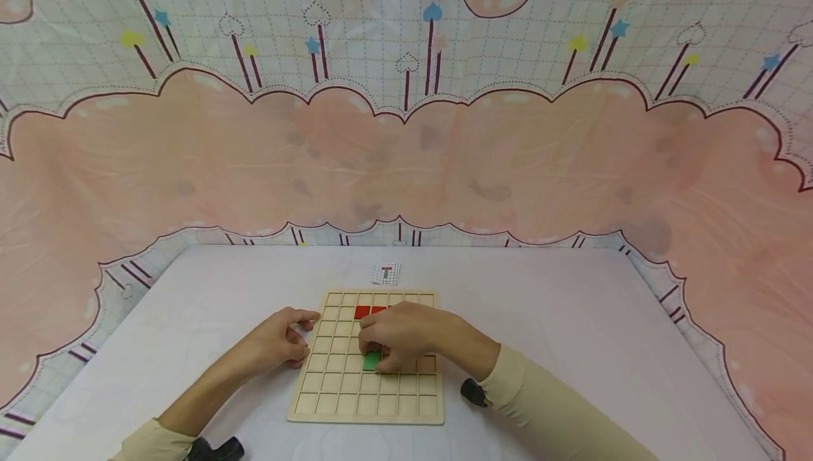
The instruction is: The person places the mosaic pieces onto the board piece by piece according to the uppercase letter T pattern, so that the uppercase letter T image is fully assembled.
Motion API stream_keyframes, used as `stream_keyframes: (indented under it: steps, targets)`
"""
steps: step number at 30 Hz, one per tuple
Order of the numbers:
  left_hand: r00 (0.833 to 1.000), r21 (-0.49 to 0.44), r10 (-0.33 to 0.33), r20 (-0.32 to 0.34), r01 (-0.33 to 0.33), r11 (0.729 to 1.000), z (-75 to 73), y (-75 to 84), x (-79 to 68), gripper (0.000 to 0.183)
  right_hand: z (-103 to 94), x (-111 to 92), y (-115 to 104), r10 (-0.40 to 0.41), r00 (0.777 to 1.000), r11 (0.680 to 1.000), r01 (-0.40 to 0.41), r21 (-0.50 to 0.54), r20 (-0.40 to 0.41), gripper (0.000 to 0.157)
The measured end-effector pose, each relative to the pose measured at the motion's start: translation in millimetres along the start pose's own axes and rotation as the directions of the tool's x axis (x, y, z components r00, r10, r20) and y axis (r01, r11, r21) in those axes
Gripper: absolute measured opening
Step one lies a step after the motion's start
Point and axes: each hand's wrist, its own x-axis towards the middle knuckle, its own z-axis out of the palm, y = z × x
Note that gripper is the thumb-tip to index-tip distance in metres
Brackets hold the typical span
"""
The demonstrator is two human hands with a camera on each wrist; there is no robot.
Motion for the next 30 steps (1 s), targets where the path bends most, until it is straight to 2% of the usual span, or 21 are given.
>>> stream_keyframes:
  steps: [17,30]
  targets:
    - [1.0,0.028,0.0,-0.002,0.0,1.0,0.0,0.7,0.4,0.063,-2.1,-2.2,-0.9,0.023,1.0,1.0,-0.023,-0.01,0.018,0.018]
    - [1.0,0.025,0.004,-0.003,-0.003,1.0,-0.4,2.8,-2.6,0.062,-8.4,-28.0,5.0,0.12,0.993,0.992,-0.12,0.047,-0.007,0.02]
